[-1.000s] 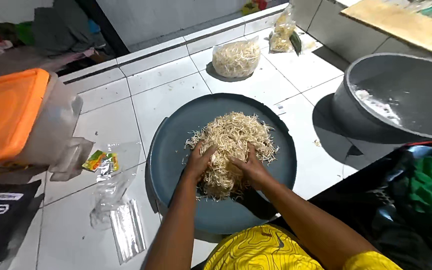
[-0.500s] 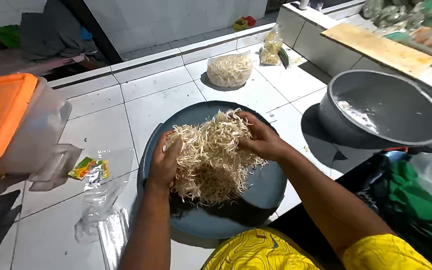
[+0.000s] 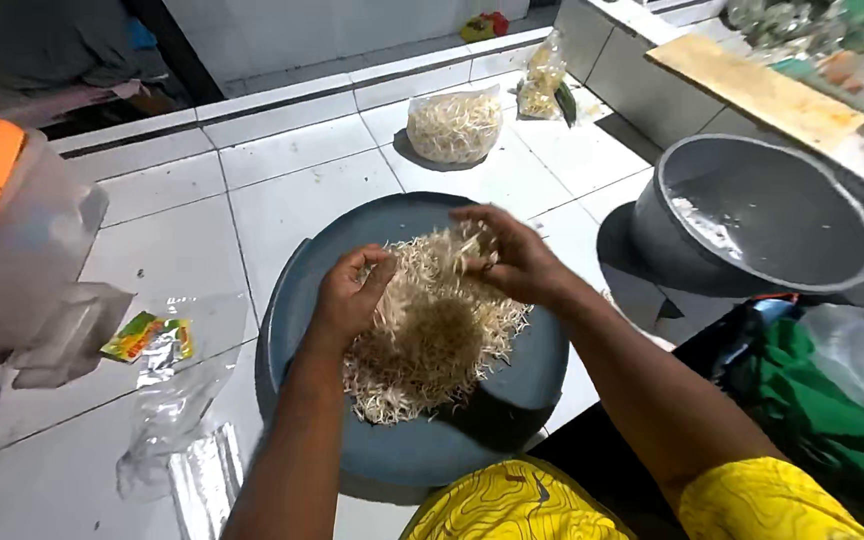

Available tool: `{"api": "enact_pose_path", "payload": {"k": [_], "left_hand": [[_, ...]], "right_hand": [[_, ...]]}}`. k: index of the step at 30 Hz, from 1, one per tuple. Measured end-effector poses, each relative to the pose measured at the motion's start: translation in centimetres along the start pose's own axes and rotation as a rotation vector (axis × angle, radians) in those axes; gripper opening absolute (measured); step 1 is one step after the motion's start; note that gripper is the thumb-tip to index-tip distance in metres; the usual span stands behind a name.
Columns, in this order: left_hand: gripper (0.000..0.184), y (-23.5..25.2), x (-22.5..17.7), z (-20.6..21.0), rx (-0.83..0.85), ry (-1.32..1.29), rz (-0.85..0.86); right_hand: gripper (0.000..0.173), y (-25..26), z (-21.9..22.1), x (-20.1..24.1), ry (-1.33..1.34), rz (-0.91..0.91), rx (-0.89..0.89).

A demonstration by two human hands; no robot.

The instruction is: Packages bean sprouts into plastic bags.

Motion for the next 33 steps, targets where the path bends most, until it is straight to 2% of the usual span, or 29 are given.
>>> {"api": "enact_pose_path", "payload": {"k": [2,3,5,7,10,12,15,17,19,21,24,27,30,33], "left_hand": [[0.047,1.6,2.9,0.7,-0.008,0.140,-0.097],[0.057,2.3,4.5,1.0,0.000,0.222,-0.166],[0.077,3.3,7.8,1.4,0.032,0.363,-0.297],[0.088,4.3,10.4,2.4,0.073,0.457,-0.359],[0.094,4.9,11.2,5.6,0.149,0.464,-0.337],[0.096,4.6,10.7,7.9,0.201,0.336,-0.342],[0.094,3.5,8.6,10.4,0.233,-0.091,-0.397],[0.095,3.2,7.2,10.8,0.225,-0.319,-0.379],[0.087,3.3,5.5,9.5,0.197,-0.405,-0.342],[0.079,3.7,2.9,7.2,0.136,-0.403,-0.271],[0.070,5.0,-0.4,3.7,0.062,-0.326,-0.092],[0.051,5.1,-2.7,1.1,-0.012,-0.255,-0.015],[0.041,4.8,-4.4,0.1,-0.046,-0.206,0.030],[0.038,4.6,-5.1,-0.3,-0.078,-0.166,0.098]], "right_hand": [[0.070,-1.0,-0.4,-3.4,-0.127,0.154,-0.001],[0.076,-1.6,-0.9,-5.9,-0.193,0.259,-0.003],[0.093,-3.2,-1.9,-11.6,-0.275,0.495,-0.008],[0.110,-4.9,-1.9,-16.6,-0.316,0.680,0.010],[0.122,-5.2,-0.2,-19.1,-0.285,0.695,0.023],[0.128,-4.5,1.8,-18.5,-0.111,0.604,0.006],[0.128,-3.2,3.7,-16.9,0.240,0.525,-0.051],[0.122,-2.1,3.9,-14.6,0.397,0.524,-0.034],[0.109,-1.1,3.0,-11.5,0.461,0.497,-0.014],[0.096,0.3,1.3,-8.8,0.408,0.381,0.016],[0.076,2.4,-1.5,-4.6,0.148,0.142,0.063],[0.056,3.6,-3.2,-0.8,0.006,-0.044,0.073],[0.054,4.3,-3.9,1.6,-0.165,-0.140,0.077],[0.060,4.5,-4.2,2.7,-0.346,-0.063,0.042]]}}
Point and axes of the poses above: each hand's wrist, its own y-axis towards the middle knuckle, its own z-axis out of the palm, x = y × z, the point moved 9 cm from there along y, towards the middle knuckle, and after that the axes turned 2 degrees about y, right-handed, at the moved point
